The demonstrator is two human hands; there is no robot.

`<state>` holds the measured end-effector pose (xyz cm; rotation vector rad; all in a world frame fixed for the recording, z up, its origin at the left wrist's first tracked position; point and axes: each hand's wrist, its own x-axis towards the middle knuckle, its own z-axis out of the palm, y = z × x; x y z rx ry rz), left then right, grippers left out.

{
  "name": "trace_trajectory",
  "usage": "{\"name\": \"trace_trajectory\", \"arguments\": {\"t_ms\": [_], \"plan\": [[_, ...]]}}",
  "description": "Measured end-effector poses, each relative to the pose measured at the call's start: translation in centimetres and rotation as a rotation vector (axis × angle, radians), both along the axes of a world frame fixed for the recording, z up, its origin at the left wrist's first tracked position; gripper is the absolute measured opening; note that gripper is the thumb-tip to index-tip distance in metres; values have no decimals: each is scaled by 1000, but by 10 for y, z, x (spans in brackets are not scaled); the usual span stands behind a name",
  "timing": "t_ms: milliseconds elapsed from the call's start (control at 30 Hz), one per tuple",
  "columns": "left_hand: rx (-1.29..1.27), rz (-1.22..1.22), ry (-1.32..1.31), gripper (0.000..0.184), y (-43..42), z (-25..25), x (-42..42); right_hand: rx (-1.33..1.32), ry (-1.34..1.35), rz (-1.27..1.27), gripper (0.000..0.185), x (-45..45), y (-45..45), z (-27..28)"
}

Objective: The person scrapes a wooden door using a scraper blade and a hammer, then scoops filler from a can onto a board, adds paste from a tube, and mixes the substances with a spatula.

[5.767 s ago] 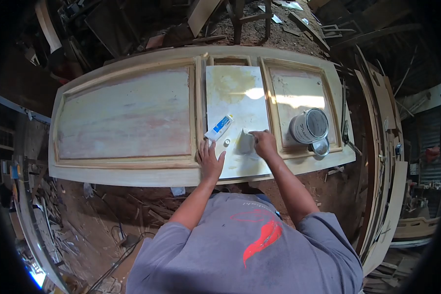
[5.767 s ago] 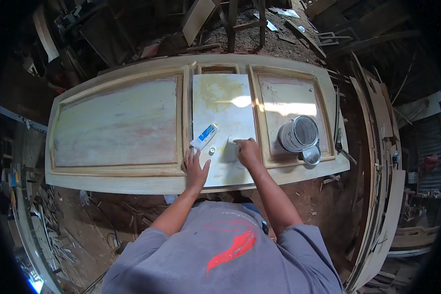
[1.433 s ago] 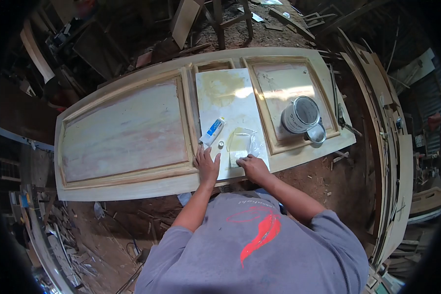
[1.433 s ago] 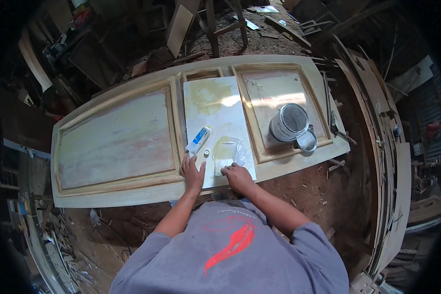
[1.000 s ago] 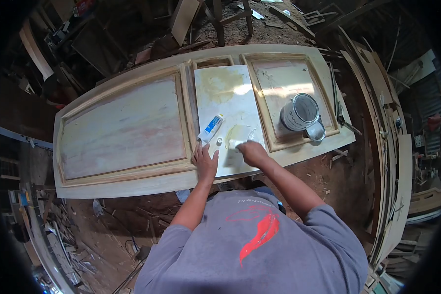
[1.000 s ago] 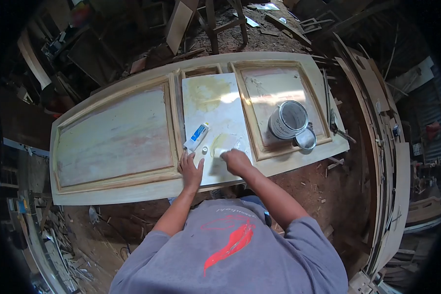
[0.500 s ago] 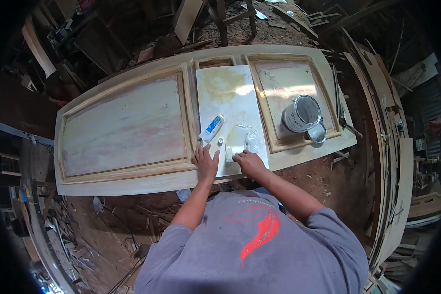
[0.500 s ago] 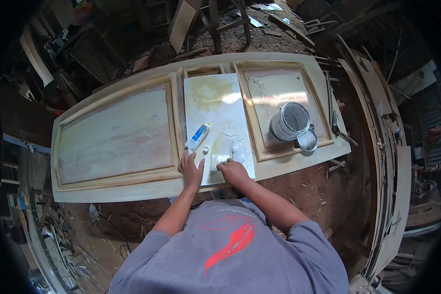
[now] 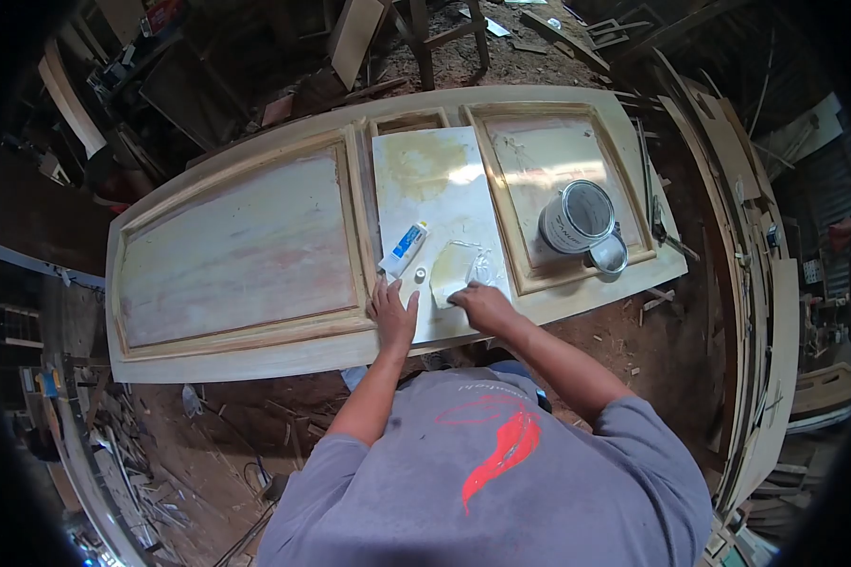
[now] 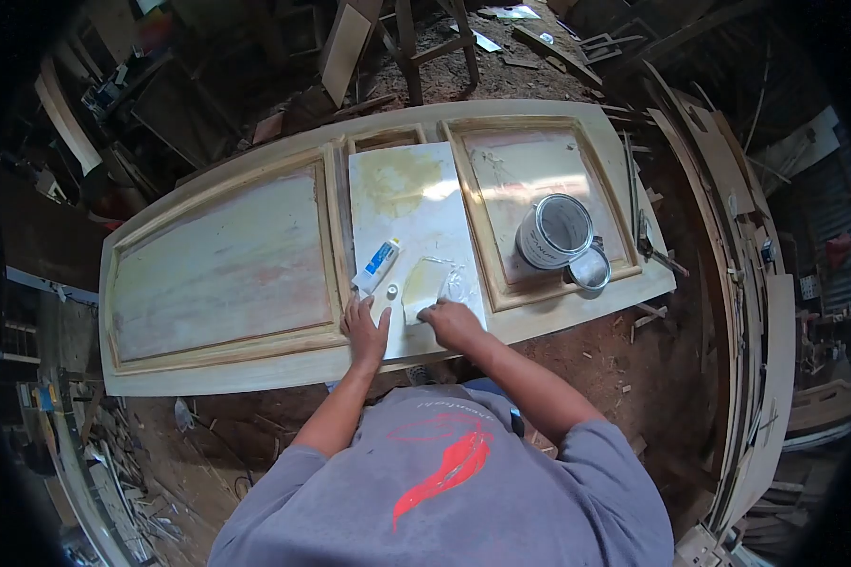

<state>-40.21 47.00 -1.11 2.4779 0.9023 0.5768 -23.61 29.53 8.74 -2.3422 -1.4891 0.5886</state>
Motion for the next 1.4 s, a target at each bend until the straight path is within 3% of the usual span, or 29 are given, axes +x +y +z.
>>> {"name": "trace_trajectory", "arguments": {"t_ms": [67, 133, 233, 467, 633, 767, 867, 967, 1100, 1200, 1267, 1400], "plan": [[-1, 3, 18, 55, 0, -2, 0, -41, -1, -91, 34, 24, 1, 21], [-7, 1, 17, 55, 0, -1, -2, 90, -95, -226, 26, 55, 3, 17], [-27, 0, 14, 54, -2, 0, 0, -16, -159, -311, 14, 82, -4, 11], [-36, -5, 25, 54, -1, 0, -1, -112, -49, -462, 13, 15, 4, 0], [-25, 4, 20, 54, -2, 0, 2, 66, 65, -565, 16, 21, 21, -7], [-27, 5, 8, 53, -2, 0, 0, 230, -93, -493, 24, 1, 5, 3], [-16, 18, 28, 53, -2, 0, 1, 308, -240, -183, 29, -30, -25, -40], [-22, 6, 9, 53, -1, 3, 0, -40, -67, -195, 29, -25, -24, 11], [-9, 11, 15, 52, -2, 4, 1, 68, -201, -291, 21, 16, -4, 8], [3, 11, 0, 52, -2, 3, 0, 93, -235, -190, 39, -5, -6, -25], [11, 13, -14, 53, -1, 0, 1, 95, -149, -115, 37, -20, -13, -24], [27, 24, 3, 53, -2, 0, 1, 3, -100, -232, 32, 8, -9, 19]]}}
